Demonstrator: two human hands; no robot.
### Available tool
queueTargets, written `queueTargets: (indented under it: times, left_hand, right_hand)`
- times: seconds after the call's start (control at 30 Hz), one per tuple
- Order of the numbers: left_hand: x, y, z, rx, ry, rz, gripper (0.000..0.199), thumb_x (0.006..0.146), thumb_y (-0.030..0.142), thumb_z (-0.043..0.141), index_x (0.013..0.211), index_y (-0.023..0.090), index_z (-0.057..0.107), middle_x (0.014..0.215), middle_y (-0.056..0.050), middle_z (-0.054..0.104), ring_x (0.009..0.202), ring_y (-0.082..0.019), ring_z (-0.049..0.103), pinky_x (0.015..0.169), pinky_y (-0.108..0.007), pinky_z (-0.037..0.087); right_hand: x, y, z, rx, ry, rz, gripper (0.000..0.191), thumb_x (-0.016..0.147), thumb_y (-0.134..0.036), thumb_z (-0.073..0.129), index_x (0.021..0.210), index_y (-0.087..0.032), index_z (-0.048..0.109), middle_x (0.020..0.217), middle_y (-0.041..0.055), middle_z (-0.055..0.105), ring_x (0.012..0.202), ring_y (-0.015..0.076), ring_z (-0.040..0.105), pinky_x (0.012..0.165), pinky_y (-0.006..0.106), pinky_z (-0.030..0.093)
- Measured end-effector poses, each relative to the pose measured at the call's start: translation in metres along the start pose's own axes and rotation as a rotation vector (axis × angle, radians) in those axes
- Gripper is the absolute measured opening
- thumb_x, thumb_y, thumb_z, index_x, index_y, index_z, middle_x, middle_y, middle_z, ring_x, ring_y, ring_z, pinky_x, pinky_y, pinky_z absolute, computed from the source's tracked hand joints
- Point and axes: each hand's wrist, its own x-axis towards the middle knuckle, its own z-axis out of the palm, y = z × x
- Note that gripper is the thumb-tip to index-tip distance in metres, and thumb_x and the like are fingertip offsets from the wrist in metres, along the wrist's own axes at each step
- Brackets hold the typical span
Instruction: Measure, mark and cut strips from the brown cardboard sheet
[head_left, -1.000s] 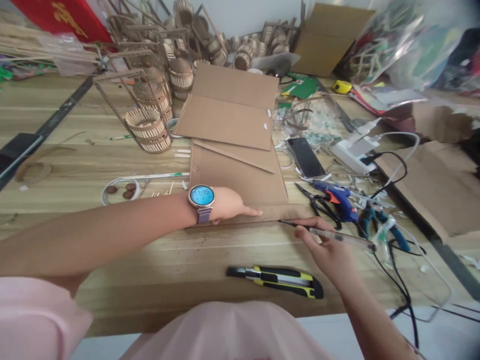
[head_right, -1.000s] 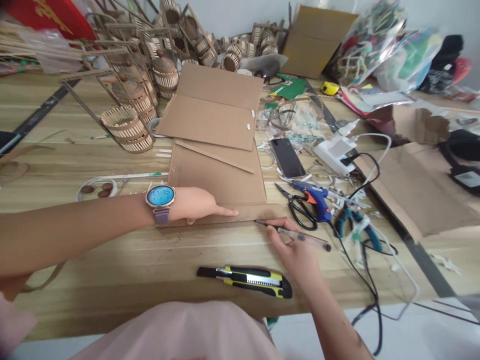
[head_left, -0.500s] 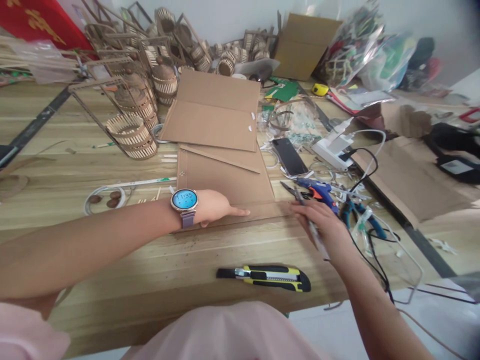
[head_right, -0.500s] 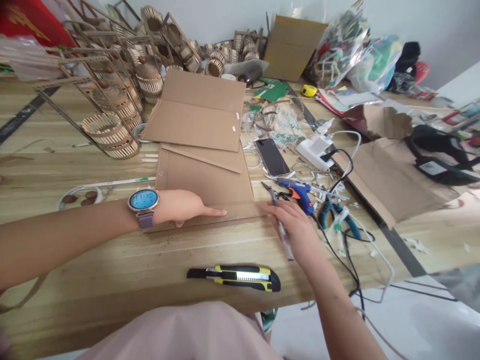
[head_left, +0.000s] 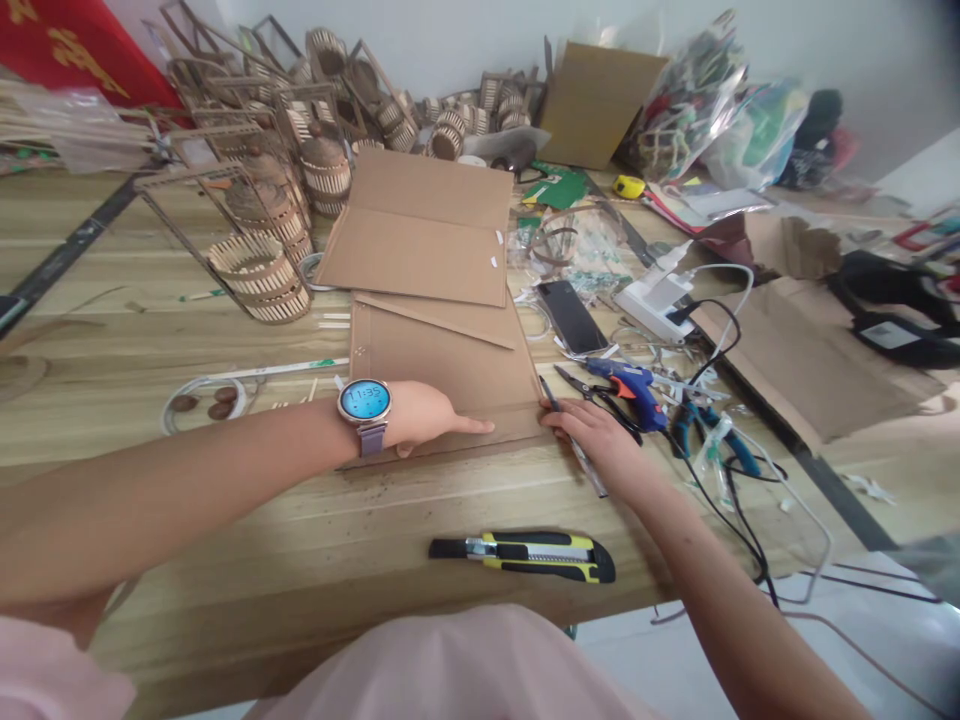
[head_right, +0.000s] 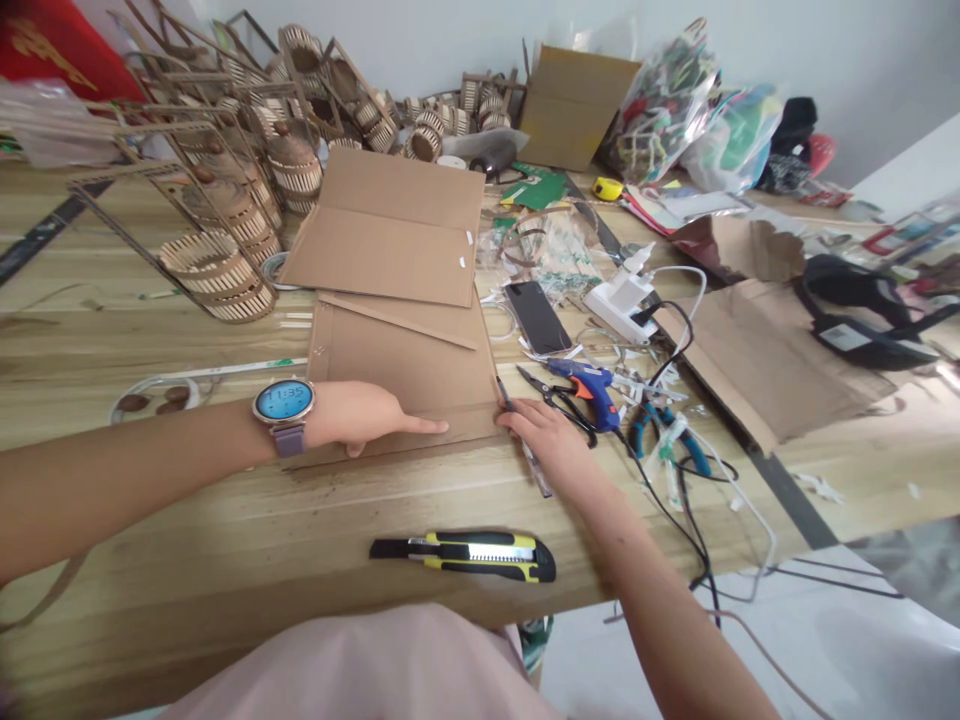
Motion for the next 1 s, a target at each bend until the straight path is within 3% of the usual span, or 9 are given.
queueTargets:
  times: [0.27, 0.43, 0.6, 0.73, 0.87, 1.0]
  left_hand:
    - [0.001, -0.002, 0.004, 0.012, 0.042, 0.008, 0.121, 0.059, -0.012, 0.067, 0.155, 0.041, 0.016, 0.054, 0.009, 0.058, 0.058, -0.018, 0.059, 0.059, -0.022, 0.042]
    - [-0.003, 0.002, 0.001, -0.006, 0.002, -0.035, 0.121, 0.059, -0.016, 0.060, 0.155, 0.042, 0.014, 0.050, 0.010, 0.051, 0.056, -0.017, 0.055, 0.064, -0.023, 0.044]
    - [-0.005, 0.003, 0.003, -0.001, 0.058, -0.031, 0.117, 0.064, -0.014, 0.061, 0.154, 0.043, 0.014, 0.058, 0.009, 0.059, 0.056, -0.015, 0.053, 0.064, -0.021, 0.042]
    - [-0.009, 0.013, -0.001, 0.008, 0.038, -0.072, 0.107, 0.072, -0.012, 0.055, 0.155, 0.041, 0.013, 0.059, 0.005, 0.062, 0.057, -0.016, 0.055, 0.064, -0.022, 0.044]
    - [-0.005, 0.031, -0.011, -0.019, 0.064, -0.149, 0.089, 0.085, -0.004, 0.050, 0.153, 0.045, 0.021, 0.078, -0.003, 0.071, 0.067, -0.020, 0.062, 0.073, -0.033, 0.051]
    - [0.011, 0.035, -0.012, -0.065, 0.027, -0.201, 0.096, 0.078, -0.004, 0.065, 0.148, 0.052, 0.030, 0.084, -0.005, 0.074, 0.065, -0.022, 0.064, 0.071, -0.045, 0.054]
  right_hand:
    - [0.000, 0.002, -0.001, 0.008, -0.007, 0.012, 0.032, 0.093, -0.017, 0.044, 0.111, -0.025, 0.068, 0.126, 0.0109, 0.067, 0.122, 0.0281, 0.057, 0.100, 0.051, 0.047]
    - [-0.007, -0.020, -0.008, 0.148, 0.191, 0.141, 0.033, 0.096, -0.035, 0.048, 0.122, -0.024, 0.066, 0.109, 0.0101, 0.071, 0.102, 0.0254, 0.065, 0.091, 0.043, 0.052]
    - [-0.010, -0.053, -0.001, 0.393, 0.294, 0.284, 0.028, 0.096, -0.038, 0.049, 0.099, -0.025, 0.073, 0.085, 0.0048, 0.073, 0.091, 0.0227, 0.069, 0.087, 0.037, 0.053]
    - [-0.005, -0.059, 0.011, 0.530, 0.291, 0.372, 0.027, 0.091, -0.040, 0.052, 0.081, -0.023, 0.071, 0.075, 0.0028, 0.071, 0.087, 0.0225, 0.070, 0.084, 0.035, 0.054]
    - [0.000, -0.056, 0.013, 0.586, 0.281, 0.412, 0.025, 0.089, -0.039, 0.053, 0.078, -0.022, 0.068, 0.076, 0.0026, 0.071, 0.080, 0.0202, 0.069, 0.075, 0.030, 0.053]
    - [0.001, -0.057, 0.011, 0.543, 0.256, 0.387, 0.024, 0.089, -0.036, 0.052, 0.077, -0.022, 0.068, 0.073, 0.0016, 0.070, 0.069, 0.0178, 0.065, 0.063, 0.028, 0.050]
